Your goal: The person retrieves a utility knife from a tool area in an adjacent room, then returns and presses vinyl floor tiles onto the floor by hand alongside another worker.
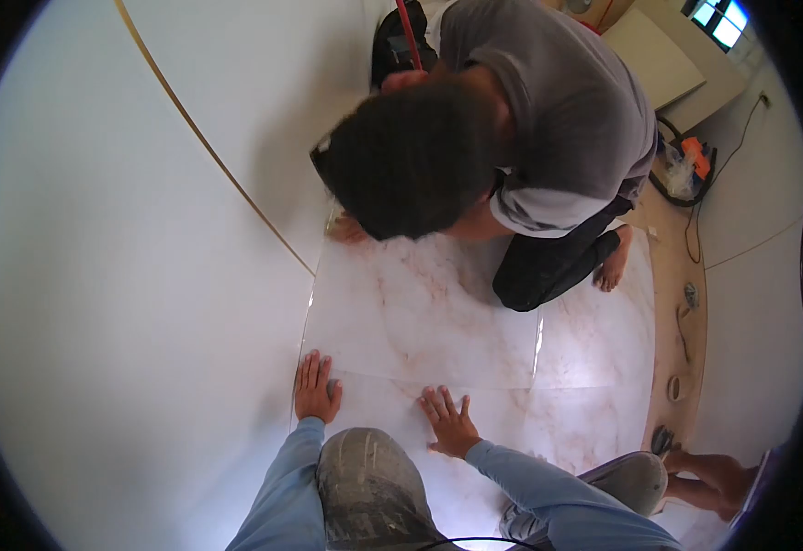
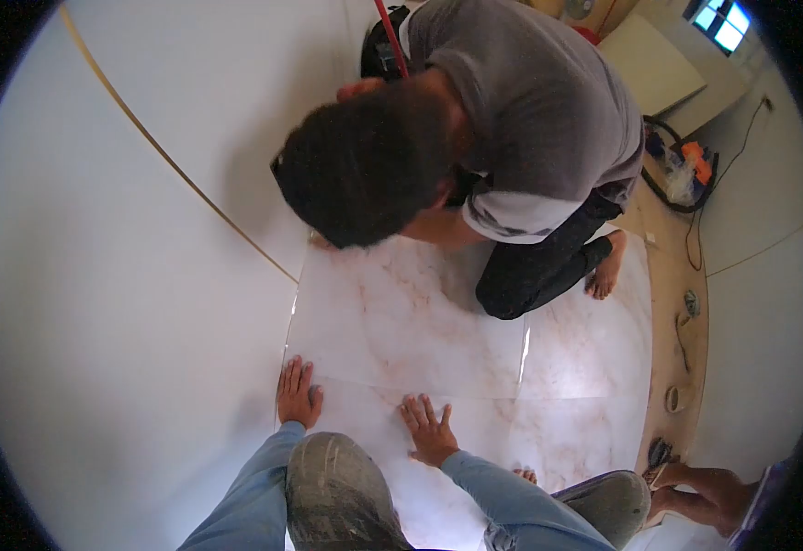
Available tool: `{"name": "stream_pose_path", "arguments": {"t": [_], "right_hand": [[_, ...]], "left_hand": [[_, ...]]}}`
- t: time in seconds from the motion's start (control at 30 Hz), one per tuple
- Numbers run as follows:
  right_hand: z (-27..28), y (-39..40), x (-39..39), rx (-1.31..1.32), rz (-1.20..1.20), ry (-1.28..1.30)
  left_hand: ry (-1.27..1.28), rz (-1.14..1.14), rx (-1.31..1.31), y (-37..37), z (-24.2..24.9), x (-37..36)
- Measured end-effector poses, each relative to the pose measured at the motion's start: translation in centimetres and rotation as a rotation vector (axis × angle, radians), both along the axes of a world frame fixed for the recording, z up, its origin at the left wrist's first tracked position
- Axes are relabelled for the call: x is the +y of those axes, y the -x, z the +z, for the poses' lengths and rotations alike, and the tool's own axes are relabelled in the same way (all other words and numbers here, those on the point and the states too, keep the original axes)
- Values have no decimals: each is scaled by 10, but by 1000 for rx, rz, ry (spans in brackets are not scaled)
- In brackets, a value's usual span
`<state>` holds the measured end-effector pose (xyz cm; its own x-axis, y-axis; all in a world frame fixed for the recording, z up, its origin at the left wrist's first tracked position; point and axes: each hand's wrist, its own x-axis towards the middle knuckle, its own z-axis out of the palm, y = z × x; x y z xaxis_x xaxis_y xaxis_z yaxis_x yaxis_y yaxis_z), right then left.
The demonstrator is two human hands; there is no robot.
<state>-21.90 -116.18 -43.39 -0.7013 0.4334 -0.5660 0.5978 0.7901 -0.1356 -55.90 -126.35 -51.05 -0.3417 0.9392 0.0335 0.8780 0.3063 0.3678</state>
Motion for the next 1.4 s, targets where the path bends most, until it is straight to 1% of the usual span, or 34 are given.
{"name": "stream_pose_path", "arguments": {"t": [0.17, 0.27, 0.43, 0.87, 1.13, 1.4], "right_hand": [[-1, 0, 1, 1, 20, -25], [2, 1, 3, 17, -20, 36], [2, 3, 5, 24, -33, 54], [5, 5, 6, -10, -41, 84], [16, 15, 13, -48, -26, 74], [15, 12, 12, -28, -23, 61]], "left_hand": [[16, 0, 19, 1, -2, 0], [23, -2, 17, 1, 1, 1], [64, -5, -22, 2, 6, 3], [27, -6, -23, 2, 7, 5], [65, -7, -57, 9, 10, 11], [67, -15, -24, 10, 12, 10]]}}
